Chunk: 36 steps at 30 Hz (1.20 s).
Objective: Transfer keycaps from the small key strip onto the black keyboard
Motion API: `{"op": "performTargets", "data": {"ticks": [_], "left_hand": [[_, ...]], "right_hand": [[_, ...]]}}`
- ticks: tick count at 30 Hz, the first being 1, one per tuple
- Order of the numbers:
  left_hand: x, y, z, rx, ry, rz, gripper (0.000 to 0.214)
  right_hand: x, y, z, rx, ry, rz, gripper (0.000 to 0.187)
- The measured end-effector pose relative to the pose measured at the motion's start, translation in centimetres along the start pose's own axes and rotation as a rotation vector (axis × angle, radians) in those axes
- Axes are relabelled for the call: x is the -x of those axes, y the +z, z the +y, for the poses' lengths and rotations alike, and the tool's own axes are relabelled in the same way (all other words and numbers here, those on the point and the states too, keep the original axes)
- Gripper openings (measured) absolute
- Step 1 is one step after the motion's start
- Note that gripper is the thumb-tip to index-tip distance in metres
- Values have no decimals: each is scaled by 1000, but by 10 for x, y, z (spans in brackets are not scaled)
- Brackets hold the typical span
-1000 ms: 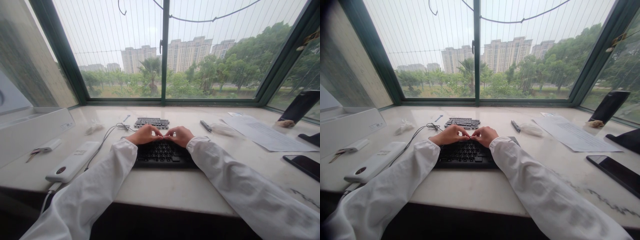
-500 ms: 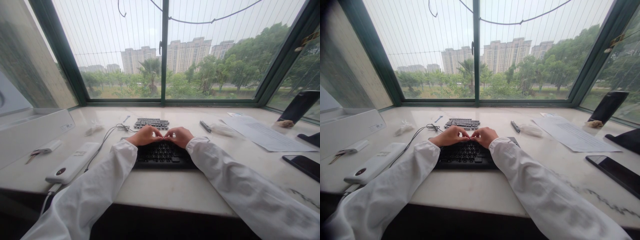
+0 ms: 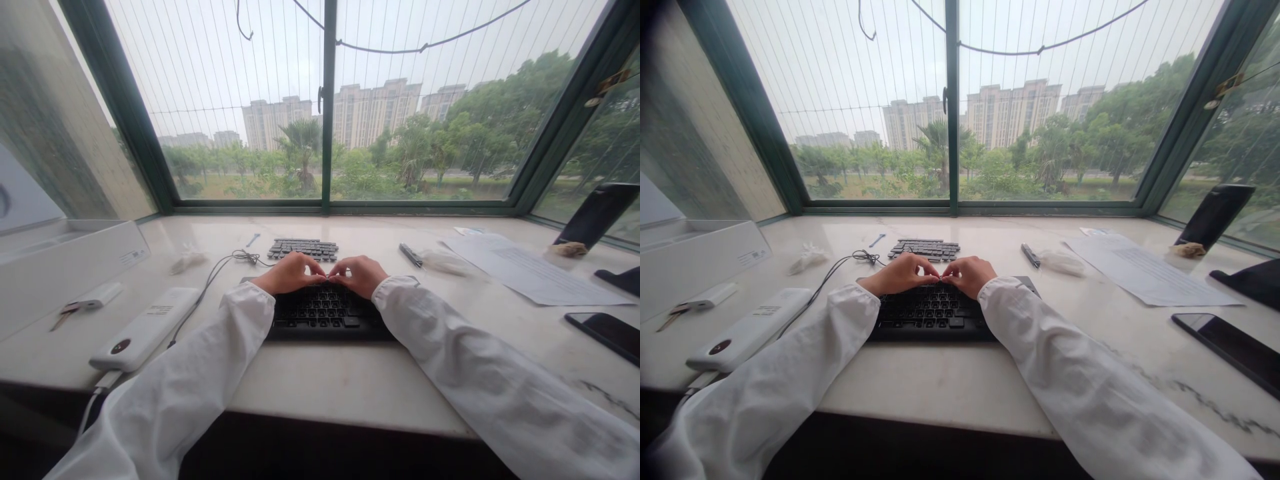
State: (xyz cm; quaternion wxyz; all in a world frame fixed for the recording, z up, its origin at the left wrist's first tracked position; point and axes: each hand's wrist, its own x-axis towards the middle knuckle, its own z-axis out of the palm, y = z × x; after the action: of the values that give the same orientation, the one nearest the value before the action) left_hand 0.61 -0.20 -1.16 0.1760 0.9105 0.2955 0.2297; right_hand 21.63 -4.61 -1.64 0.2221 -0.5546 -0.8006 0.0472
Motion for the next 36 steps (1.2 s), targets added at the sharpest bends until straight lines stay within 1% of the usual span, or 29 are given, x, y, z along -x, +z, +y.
{"op": "performTargets", "data": {"ticks": [6, 12, 36], "left_hand": [[0, 0, 2, 17, 6, 6, 22], [1, -2, 4, 47, 18, -13, 22], [0, -2, 6, -20, 33, 14, 20]], "right_hand": [[0, 0, 0, 9, -4, 2, 17], [0, 0, 0, 32, -21, 6, 16], [2, -3, -2, 106, -48, 26, 16]]}}
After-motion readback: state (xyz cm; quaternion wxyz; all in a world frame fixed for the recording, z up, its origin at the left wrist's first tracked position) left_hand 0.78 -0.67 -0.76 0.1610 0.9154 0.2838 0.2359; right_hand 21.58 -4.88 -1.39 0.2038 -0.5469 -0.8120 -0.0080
